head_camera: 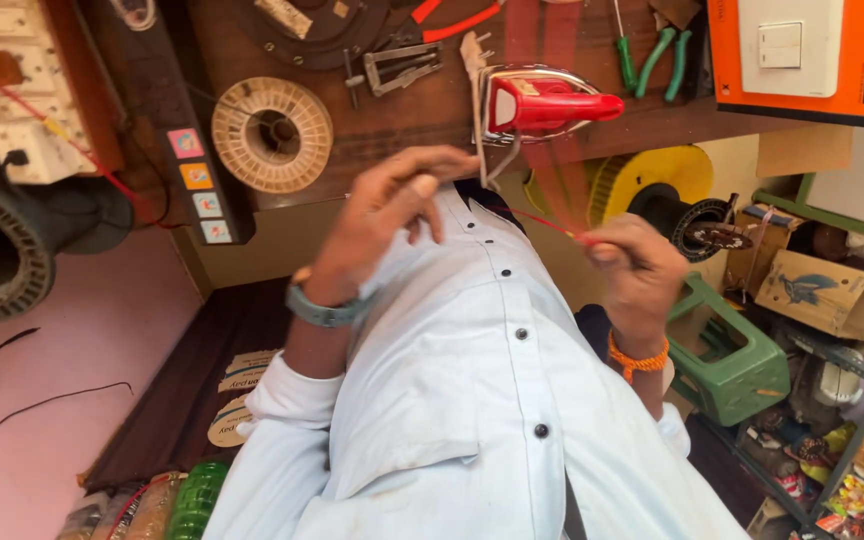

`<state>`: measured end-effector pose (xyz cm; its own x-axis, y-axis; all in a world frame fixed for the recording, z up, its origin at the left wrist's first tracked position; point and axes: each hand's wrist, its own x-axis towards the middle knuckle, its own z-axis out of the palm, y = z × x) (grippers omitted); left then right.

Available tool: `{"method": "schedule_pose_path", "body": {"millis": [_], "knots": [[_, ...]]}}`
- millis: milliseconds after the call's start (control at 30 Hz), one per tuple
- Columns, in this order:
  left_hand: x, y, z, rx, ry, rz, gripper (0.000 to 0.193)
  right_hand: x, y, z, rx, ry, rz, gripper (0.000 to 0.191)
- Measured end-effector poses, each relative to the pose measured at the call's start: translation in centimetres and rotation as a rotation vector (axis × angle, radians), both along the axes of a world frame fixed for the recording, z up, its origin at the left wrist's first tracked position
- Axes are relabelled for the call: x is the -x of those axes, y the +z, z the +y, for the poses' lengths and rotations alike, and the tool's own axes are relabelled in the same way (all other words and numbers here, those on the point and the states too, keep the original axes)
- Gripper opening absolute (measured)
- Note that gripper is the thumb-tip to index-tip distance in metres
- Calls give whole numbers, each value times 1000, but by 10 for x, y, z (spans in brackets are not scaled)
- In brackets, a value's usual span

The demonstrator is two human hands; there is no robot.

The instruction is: The person repairs a red electric iron by manipulating its internal wiring and components. They use pliers and a screwdriver to adjust connections, test the device, and secure the casing. The task involves handling wires, the iron body, and various tools on a cluttered workbench.

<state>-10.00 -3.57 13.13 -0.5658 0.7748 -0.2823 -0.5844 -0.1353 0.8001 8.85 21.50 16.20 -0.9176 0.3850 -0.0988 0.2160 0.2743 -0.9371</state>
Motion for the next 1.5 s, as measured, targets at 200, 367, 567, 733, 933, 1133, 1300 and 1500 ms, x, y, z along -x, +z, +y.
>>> {"method": "schedule_pose_path", "body": {"millis": [200, 367, 567, 733, 933, 1133, 1300, 1500], "knots": [[-2, 0, 61, -336, 72, -412, 51, 14, -19, 31, 131, 187, -378, 10], [-7, -15, 85, -91, 254, -281, 36, 23, -28, 59, 315, 242, -536, 11], [-17, -22, 113, 59, 359, -166, 29, 52, -25, 44, 454, 108, -569, 22], [-32, -23, 146, 105, 367, -169, 26, 69, -29, 43, 713, 30, -261, 26], [-32, -31, 159, 181, 375, -136, 24, 81, -33, 50, 502, -13, -245, 21], [-26, -34, 152, 238, 660, -158, 20, 100, -35, 79, 371, -308, -128, 17], [0, -54, 109, 405, 604, 65, 19, 113, -45, 122, -369, -3, 1, 15], [12, -92, 101, 990, 427, 611, 16, 139, -84, 124, -465, 185, -62, 10]]}}
